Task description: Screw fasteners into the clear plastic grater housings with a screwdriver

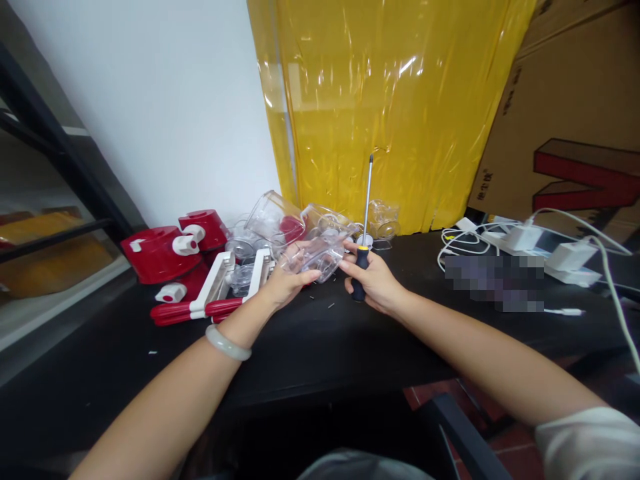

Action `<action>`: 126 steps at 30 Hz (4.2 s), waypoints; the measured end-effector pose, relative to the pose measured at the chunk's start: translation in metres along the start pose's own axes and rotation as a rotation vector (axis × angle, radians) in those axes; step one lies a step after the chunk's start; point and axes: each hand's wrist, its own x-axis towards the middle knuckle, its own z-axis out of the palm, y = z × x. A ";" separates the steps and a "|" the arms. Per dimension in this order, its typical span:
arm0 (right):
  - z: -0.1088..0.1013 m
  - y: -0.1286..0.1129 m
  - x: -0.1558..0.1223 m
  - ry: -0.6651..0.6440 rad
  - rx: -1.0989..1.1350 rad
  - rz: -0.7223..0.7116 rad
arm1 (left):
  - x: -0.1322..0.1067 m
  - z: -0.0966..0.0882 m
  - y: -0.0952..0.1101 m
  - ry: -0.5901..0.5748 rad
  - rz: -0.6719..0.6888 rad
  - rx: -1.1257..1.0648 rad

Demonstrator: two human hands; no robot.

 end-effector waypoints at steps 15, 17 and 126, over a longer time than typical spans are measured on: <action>0.002 0.002 -0.001 -0.011 -0.033 -0.027 | 0.000 0.004 0.004 0.018 -0.015 -0.005; 0.002 0.000 0.001 -0.010 -0.040 -0.019 | -0.001 0.007 0.005 0.039 -0.016 -0.024; -0.044 -0.013 0.016 -0.527 -1.046 0.022 | 0.056 0.046 0.134 0.049 0.032 0.056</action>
